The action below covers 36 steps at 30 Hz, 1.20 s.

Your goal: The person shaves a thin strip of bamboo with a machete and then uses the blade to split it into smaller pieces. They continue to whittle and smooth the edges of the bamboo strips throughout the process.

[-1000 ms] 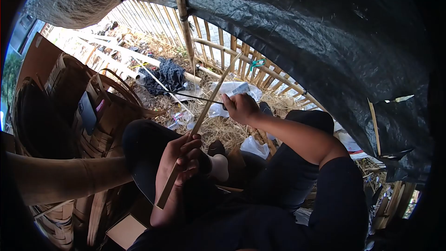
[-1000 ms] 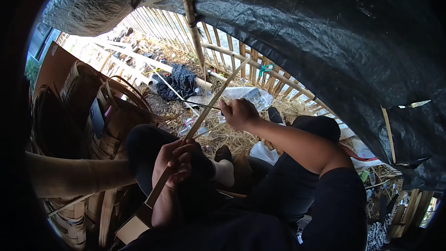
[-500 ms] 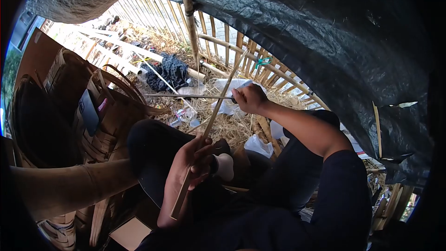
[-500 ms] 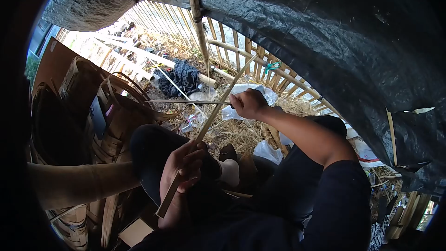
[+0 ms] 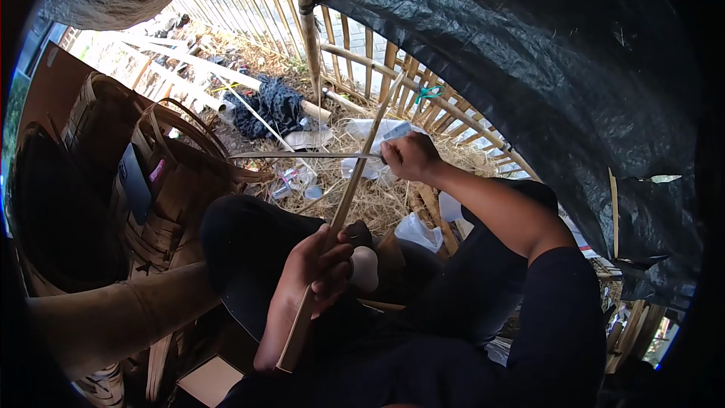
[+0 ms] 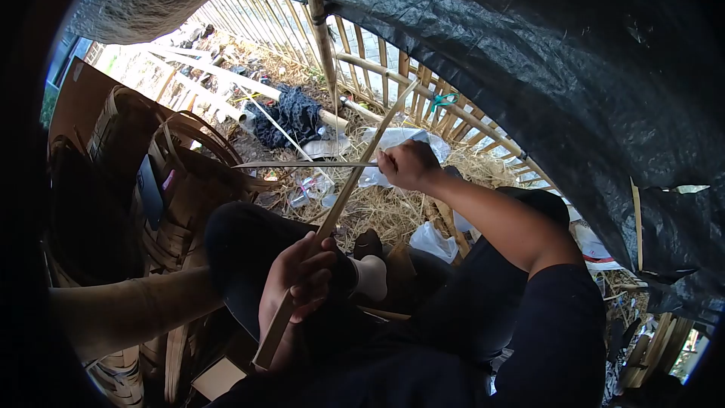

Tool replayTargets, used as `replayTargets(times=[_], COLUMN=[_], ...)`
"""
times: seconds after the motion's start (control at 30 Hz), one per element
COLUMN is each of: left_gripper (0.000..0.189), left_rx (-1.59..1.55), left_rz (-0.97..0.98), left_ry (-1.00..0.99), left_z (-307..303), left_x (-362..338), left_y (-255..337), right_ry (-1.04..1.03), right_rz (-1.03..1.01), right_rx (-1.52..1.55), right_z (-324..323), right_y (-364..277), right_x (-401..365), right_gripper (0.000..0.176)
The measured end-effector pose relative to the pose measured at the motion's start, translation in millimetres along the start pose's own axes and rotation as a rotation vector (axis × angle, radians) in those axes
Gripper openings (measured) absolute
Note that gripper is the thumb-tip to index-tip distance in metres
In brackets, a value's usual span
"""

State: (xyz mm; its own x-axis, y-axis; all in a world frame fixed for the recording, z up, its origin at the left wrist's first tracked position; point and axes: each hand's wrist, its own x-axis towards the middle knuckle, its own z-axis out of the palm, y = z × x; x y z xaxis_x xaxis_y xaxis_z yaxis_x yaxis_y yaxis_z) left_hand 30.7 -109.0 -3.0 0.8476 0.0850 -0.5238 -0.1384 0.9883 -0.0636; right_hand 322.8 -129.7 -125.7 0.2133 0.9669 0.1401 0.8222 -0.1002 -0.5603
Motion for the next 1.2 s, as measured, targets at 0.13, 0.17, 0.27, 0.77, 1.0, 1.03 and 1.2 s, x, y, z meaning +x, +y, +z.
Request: replayTargets(times=[0.13,0.17,0.27,0.77,1.0,1.03,1.2], left_gripper=[0.027,0.027,0.027,0.024,0.026,0.026,0.026], left_rx=[0.129,0.146,0.021,0.034,0.012,0.021,0.016], left_rz=[0.004,0.002,-0.001,0.065,-0.033,-0.036,0.039], left_ry=[0.070,0.075,-0.016,-0.161,-0.060,-0.059,-0.121], left_z=[1,0,2,-1,2,2,-5], left_x=[5,7,1,-3,6,7,3], left_y=[-7,-7,-3,3,-7,-8,0], right_ry=[0.013,0.011,-0.010,0.030,0.192,0.201,0.039], right_rz=[0.262,0.341,0.251,0.366,0.314,0.319,0.266], right_rx=[-0.191,-0.213,-0.163,-0.091,-0.321,-0.317,-0.196], right_z=[-7,-6,-4,-1,-14,-12,-13], right_y=[38,46,36,17,45,47,13], right_x=[15,18,14,1,7,5,3], right_gripper=[0.053,0.055,0.055,0.053,0.053,0.053,0.051])
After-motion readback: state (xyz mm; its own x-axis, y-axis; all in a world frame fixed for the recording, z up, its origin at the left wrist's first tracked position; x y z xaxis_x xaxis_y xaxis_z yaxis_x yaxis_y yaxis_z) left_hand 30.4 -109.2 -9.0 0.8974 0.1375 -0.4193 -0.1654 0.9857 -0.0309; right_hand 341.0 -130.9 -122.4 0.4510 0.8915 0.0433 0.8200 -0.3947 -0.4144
